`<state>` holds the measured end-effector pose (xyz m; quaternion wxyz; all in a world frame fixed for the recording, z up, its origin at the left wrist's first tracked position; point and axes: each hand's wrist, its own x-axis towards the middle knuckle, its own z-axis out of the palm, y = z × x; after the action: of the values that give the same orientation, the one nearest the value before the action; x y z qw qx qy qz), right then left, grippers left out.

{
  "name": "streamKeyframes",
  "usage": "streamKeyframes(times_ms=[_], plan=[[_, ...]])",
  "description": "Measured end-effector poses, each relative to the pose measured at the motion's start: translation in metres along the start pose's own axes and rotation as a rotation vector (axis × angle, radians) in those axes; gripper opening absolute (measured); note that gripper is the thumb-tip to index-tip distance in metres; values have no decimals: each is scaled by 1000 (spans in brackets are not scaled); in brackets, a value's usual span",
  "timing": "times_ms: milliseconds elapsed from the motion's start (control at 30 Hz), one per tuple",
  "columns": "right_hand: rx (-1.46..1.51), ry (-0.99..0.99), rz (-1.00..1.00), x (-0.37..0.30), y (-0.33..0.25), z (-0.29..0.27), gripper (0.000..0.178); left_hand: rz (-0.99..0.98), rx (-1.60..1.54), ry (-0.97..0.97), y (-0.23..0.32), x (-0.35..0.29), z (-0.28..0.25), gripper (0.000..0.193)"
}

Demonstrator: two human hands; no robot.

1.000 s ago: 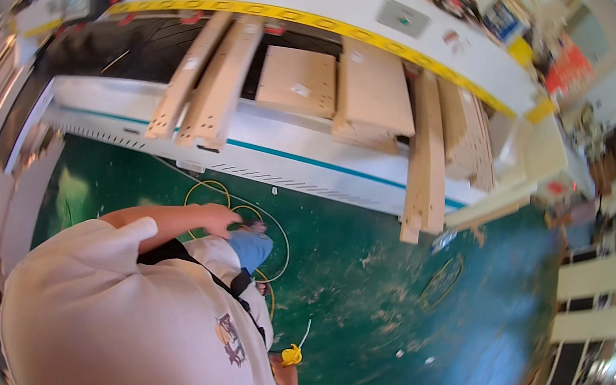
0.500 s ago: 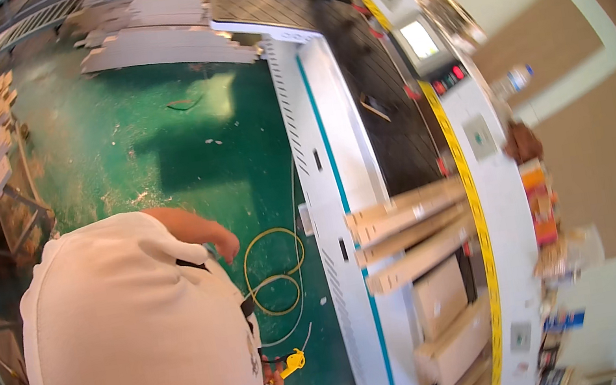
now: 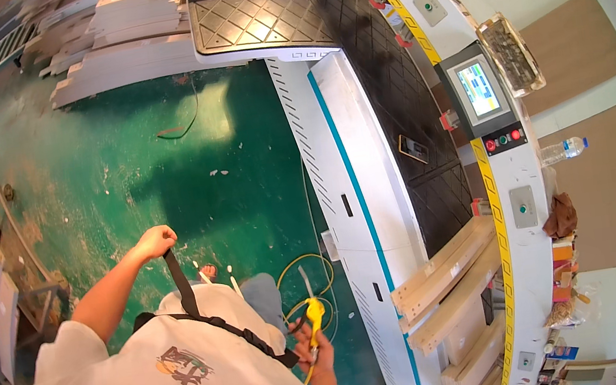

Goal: The person places wooden boards onto a machine platform, applies a small piece of material to one board, uses a handheld air blower to clean the surface, and operates the machine controls via a touchscreen and buttons.

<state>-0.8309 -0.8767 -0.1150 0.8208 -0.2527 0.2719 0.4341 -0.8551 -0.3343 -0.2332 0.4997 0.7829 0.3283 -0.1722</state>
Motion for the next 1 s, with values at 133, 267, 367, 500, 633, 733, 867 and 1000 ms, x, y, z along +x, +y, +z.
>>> streamKeyframes(times_ms=[133, 267, 367, 500, 633, 733, 867, 1000], plan=[[169, -273, 10, 110, -50, 100, 67, 1, -113, 80, 36, 76, -36, 20], [46, -256, -21, 210, -84, 159, 74, 185, -155, 45, 116, 159, -59, 24], [43, -167, -22, 284, -113, 226, 72, 314, 21, 37, 186, 198, -92, 28], [105, -276, 9, 352, -168, 303, 74, 244, -10, 78, 261, 244, -161, 26], [248, -333, 105, 399, -212, 345, 77, 239, 59, 384, 304, 309, -244, 26], [241, -331, 156, 434, -234, 385, 80, 379, 92, 607, 306, 372, -305, 29], [153, -282, 86, 457, -243, 400, 80, 551, 370, 863, 350, 467, -386, 38], [-10, -114, -82, 469, -269, 412, 78, 507, 549, 947, 390, 554, -457, 61]])
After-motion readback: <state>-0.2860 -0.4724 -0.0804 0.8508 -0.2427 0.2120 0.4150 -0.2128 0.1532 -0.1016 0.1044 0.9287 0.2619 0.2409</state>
